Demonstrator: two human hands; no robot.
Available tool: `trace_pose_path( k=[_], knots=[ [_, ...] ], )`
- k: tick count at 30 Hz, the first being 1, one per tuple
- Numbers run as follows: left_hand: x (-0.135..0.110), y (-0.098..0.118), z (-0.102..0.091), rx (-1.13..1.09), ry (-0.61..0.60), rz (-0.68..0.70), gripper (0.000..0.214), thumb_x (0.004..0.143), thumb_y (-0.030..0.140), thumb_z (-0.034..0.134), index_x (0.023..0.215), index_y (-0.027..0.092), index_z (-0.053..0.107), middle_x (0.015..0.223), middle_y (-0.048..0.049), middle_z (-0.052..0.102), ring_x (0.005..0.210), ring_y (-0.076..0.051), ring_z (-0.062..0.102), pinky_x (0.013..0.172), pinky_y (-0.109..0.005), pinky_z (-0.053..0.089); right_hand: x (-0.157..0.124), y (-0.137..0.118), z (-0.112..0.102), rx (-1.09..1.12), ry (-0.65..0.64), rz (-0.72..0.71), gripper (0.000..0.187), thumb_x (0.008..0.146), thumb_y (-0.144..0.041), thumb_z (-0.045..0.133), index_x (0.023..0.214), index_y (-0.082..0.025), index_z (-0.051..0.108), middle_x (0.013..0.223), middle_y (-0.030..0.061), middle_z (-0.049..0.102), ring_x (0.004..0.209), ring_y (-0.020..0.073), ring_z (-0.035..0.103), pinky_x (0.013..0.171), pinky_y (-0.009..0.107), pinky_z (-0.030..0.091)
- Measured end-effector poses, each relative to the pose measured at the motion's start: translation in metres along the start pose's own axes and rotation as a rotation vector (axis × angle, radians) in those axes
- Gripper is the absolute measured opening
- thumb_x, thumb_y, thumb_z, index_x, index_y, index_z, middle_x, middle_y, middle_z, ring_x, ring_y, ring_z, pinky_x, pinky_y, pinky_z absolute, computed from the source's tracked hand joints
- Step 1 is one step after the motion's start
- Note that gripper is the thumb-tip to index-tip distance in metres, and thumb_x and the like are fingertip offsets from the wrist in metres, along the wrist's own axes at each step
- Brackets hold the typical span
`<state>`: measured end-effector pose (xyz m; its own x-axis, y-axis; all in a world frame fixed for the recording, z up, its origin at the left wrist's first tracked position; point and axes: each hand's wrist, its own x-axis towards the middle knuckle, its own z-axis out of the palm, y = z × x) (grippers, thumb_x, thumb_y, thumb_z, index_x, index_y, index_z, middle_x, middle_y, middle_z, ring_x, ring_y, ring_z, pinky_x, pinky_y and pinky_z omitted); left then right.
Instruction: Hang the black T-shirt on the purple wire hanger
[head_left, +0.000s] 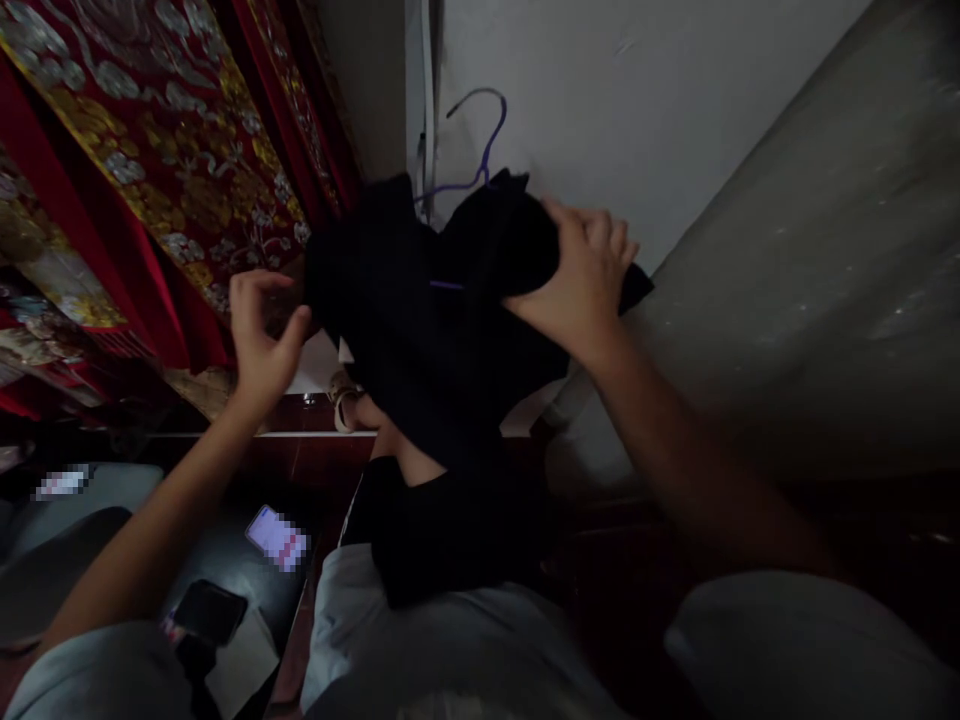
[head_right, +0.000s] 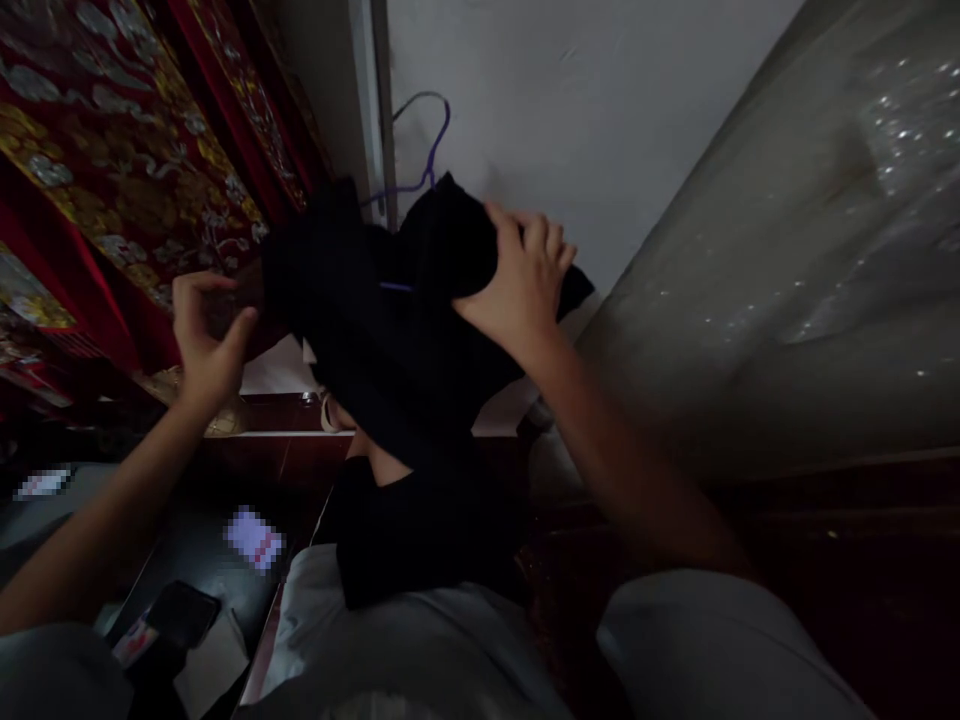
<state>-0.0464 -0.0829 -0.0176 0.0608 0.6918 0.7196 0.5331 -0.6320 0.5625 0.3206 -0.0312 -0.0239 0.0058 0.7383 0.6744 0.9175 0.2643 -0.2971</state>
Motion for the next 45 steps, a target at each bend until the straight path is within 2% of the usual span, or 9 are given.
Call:
trace_pose_path(
  k=[5, 8, 15, 19, 26, 35, 40, 42, 45],
  knots=[
    [-0.008, 0.029, 0.082, 0.245, -0.344, 0.178, 0.047, 0.094, 0.026, 0.059, 0.141, 0.024, 0.052, 0.107, -0.0056, 0.069, 0.103, -0.026, 0.067, 0.098, -0.042, 0.051, 0.025, -0.025, -0.011, 0.036, -0.113, -0.028, 0.102, 0.075, -0.041, 0.087, 0.157, -0.013, 0.033, 0.149, 0.0214, 0.041, 0.14, 0.0428, 0.035, 0.115, 0.063, 0.027],
    [-0.011, 0.031, 0.111, 0.221, -0.346, 0.119, 0.061, 0.091, 0.024, 0.059, 0.15, 0.026, 0.043, 0.111, -0.0061, 0.07, 0.095, -0.025, 0.07, 0.091, -0.037, 0.053, 0.023, -0.029, -0.018, 0.088, -0.14, -0.115, 0.094, 0.083, -0.046, 0.081, 0.157, -0.016, 0.031, 0.15, 0.0196, 0.039, 0.141, 0.0431, 0.032, 0.118, 0.066, 0.022],
    [-0.007, 0.014, 0.107, -0.051, 0.012, -0.009, 0.066, 0.091, 0.031, 0.066, 0.15, 0.024, 0.037, 0.115, -0.0076, 0.071, 0.091, -0.024, 0.072, 0.091, -0.035, 0.054, -0.005, -0.02, -0.02, 0.038, -0.149, -0.092, 0.107, 0.067, -0.028, 0.089, 0.159, -0.02, 0.036, 0.147, 0.018, 0.044, 0.139, 0.042, 0.039, 0.115, 0.061, 0.031],
    [0.007, 0.018, 0.102, -0.147, 0.051, 0.003, 0.069, 0.089, 0.019, 0.058, 0.153, 0.026, 0.035, 0.134, -0.0106, 0.066, 0.099, -0.025, 0.072, 0.099, -0.036, 0.05, -0.013, -0.019, -0.007, 0.069, -0.136, -0.117, 0.104, 0.07, -0.028, 0.083, 0.161, -0.021, 0.032, 0.147, 0.0189, 0.043, 0.14, 0.0437, 0.038, 0.113, 0.063, 0.036],
    [-0.01, 0.061, 0.135, 0.481, -0.598, 0.066, 0.065, 0.087, 0.012, 0.046, 0.152, 0.009, 0.043, 0.079, -0.01, 0.073, 0.073, -0.027, 0.07, 0.082, -0.038, 0.055, -0.005, -0.01, 0.013, 0.053, -0.069, -0.202, 0.097, 0.074, -0.03, 0.078, 0.159, -0.021, 0.032, 0.149, 0.0202, 0.043, 0.137, 0.0473, 0.041, 0.109, 0.071, 0.033],
    [-0.053, 0.055, 0.151, 0.465, -0.798, 0.105, 0.058, 0.091, 0.012, 0.041, 0.149, 0.017, 0.046, 0.071, -0.004, 0.067, 0.067, -0.025, 0.069, 0.077, -0.038, 0.056, -0.003, 0.0, 0.027, 0.07, -0.099, -0.21, 0.103, 0.07, -0.016, 0.071, 0.162, -0.021, 0.026, 0.156, 0.0203, 0.038, 0.144, 0.0451, 0.038, 0.116, 0.071, 0.025],
    [-0.083, 0.033, 0.148, 0.087, -0.484, -0.052, 0.061, 0.085, 0.008, 0.046, 0.143, 0.024, 0.046, 0.114, -0.0094, 0.071, 0.092, -0.024, 0.071, 0.095, -0.04, 0.055, -0.025, -0.002, 0.036, 0.164, -0.007, -0.17, 0.099, 0.074, -0.021, 0.067, 0.163, -0.025, 0.023, 0.167, 0.0173, 0.028, 0.157, 0.0455, 0.017, 0.121, 0.076, 0.012],
    [-0.091, 0.028, 0.15, -0.095, -0.215, -0.138, 0.057, 0.086, 0.01, 0.048, 0.142, 0.026, 0.046, 0.136, -0.0111, 0.062, 0.107, -0.023, 0.069, 0.099, -0.039, 0.054, -0.045, -0.012, 0.049, 0.293, 0.045, -0.124, 0.09, 0.08, -0.027, 0.065, 0.161, -0.025, 0.025, 0.166, 0.0183, 0.029, 0.158, 0.0445, 0.016, 0.12, 0.076, 0.017],
    [-0.103, 0.025, 0.159, -0.39, 0.104, -0.363, 0.063, 0.088, 0.02, 0.055, 0.147, 0.03, 0.035, 0.124, -0.0087, 0.065, 0.09, -0.02, 0.07, 0.078, -0.034, 0.058, -0.089, -0.041, 0.079, 0.632, 0.127, 0.036, 0.073, 0.09, -0.039, 0.058, 0.155, -0.024, 0.029, 0.16, 0.0199, 0.037, 0.152, 0.0357, 0.035, 0.117, 0.063, 0.035]
  ],
)
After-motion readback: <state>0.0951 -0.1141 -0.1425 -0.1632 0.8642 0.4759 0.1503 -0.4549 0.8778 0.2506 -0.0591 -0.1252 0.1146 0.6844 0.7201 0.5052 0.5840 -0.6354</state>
